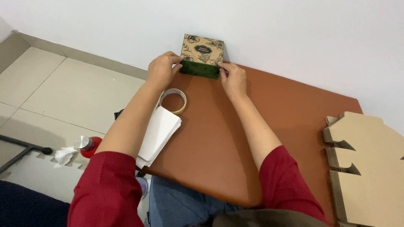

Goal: Assembling decorative cardboard boxes by folding pre-scored templates and inserting paper liners.

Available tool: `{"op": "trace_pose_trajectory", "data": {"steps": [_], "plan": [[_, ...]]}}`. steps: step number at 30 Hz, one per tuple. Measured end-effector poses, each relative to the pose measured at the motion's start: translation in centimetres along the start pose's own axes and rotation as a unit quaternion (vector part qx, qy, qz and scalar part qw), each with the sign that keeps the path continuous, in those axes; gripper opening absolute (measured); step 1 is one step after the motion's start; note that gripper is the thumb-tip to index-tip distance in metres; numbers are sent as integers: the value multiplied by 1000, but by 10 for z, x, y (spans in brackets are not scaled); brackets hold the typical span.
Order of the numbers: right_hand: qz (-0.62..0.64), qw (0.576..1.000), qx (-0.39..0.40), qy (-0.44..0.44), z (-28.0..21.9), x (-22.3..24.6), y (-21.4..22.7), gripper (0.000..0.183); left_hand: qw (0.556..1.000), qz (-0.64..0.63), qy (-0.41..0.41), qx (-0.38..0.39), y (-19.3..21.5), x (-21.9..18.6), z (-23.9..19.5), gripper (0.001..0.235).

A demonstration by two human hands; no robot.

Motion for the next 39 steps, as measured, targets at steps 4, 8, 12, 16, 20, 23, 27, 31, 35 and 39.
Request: {"op": "trace_pose_trajectory", "data": {"steps": [4,8,12,16,20,23,27,31,35,39], "plan": [[21,999,-18,-23,7,-7,-6,23,999,-1,7,-39,-14,18,18,12],[25,999,-25,-18,6,7,-4,22,999,31,1,-39,-20,26,31,8],[21,999,-31,-22,6,12,-10,21,997,58,0,-57,-34,40,41,10],[9,999,-28,-20,6,16,-12,20,993,92,7,-74,-38,44,46,10],[-11,1000,3,-25,6,13,-14,26,992,102,10,-79,-38,42,48,8],[-14,997,75,-23,-7,37,12,44,989,138,11,-49,-21,18,35,15],[-63,979,185,-53,-42,49,59,54,982,178,-39,-45,10,-42,5,39],[-133,957,247,-73,-101,33,93,44,966,187,-156,-89,23,-119,-54,24],[-145,940,278,-133,-177,55,160,41,976,101,-189,24,-2,-195,-141,26],[-114,925,295,-210,-259,67,225,47,966,-13,-184,182,-41,-258,-207,44]]}}
Point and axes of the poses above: each hand's wrist, its own z-axis towards the middle knuckle, its own y-axis out of the back of the hand, x = y × z, the point moved 6 cm from there along z, towards the middle knuckle, and after that the axes turned 3 degrees about -y, right-handed, at the moved point
